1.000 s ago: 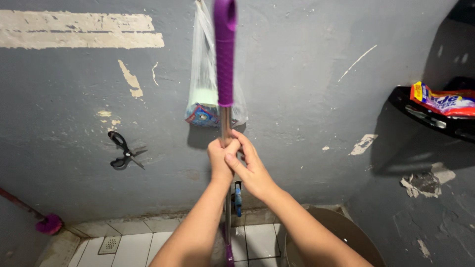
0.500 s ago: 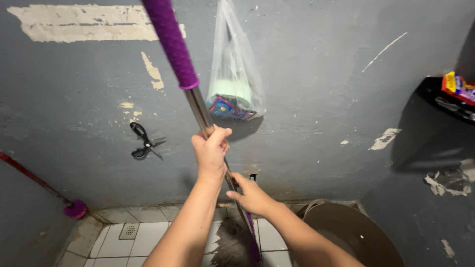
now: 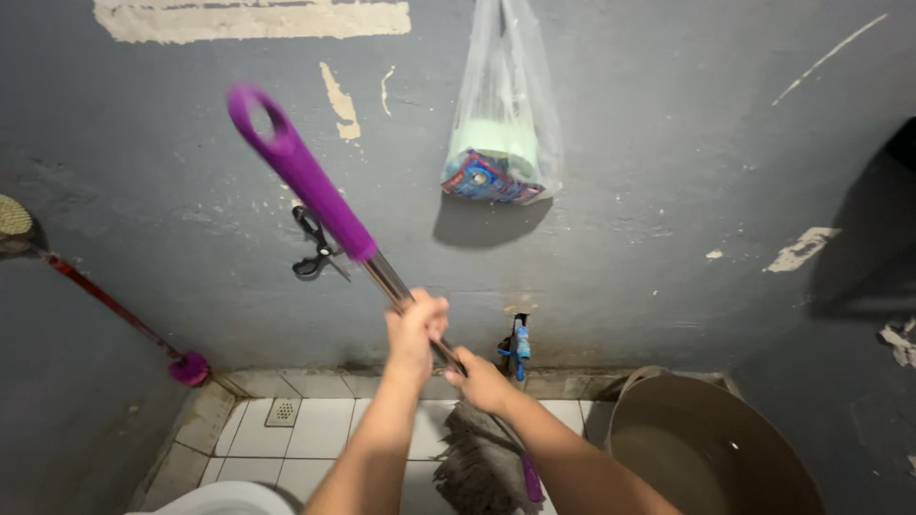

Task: The person cleans the floor by hand using a mop, dipping the mop head into a bucket of water and repeatedly wiping the tiled surface.

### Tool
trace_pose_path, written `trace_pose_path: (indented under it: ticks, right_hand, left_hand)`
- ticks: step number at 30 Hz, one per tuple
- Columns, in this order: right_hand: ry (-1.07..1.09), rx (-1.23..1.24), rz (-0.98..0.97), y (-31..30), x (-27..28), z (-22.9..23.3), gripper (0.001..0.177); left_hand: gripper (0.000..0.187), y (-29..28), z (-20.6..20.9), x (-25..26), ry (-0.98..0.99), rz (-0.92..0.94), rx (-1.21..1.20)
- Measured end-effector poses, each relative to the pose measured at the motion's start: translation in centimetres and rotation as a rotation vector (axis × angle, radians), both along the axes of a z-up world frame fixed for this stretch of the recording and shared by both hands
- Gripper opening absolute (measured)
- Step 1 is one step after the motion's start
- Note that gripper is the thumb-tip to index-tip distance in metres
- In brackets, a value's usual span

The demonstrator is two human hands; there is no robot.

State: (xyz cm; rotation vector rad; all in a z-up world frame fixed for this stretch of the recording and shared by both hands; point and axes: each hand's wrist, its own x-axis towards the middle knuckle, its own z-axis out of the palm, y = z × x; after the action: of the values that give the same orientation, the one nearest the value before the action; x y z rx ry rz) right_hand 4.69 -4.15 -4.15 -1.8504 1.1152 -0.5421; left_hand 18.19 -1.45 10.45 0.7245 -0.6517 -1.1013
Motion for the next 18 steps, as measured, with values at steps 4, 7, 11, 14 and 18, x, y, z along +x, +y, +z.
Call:
trace_pose_path:
  ticks: [4, 7, 11, 14, 18]
  right_hand:
    - [-0.034, -0.015, -0.025, 0.4, 0.5, -2.5, 0.035]
    - [0.045, -0.045, -0.006, 0.3, 1.4, -2.1, 0.034]
    - [0.064, 0.027, 0.016, 1.4, 2.1, 0.3, 0.031]
    - [0.108, 0.103, 0.035, 2.4, 3.0, 2.1, 0.029]
    - [0.106, 0.131, 0.084, 2.6, 5.4, 2.8, 0.029]
  left_hand:
    - [0.036, 0.2, -2.2, 1.1, -0.095, -0.048, 0.011]
    - [0.031, 0.4, -1.0, 2.4, -0.190, -0.075, 0.070]
    - [0.024, 1.7, 3.5, 4.4, -0.315, 0.014, 0.063]
    - [0.024, 2.3, 7.7, 6.9, -0.133, 0.064, -0.098]
    - [0.024, 3.3, 11.7, 11.3, -0.098, 0.071, -0.166]
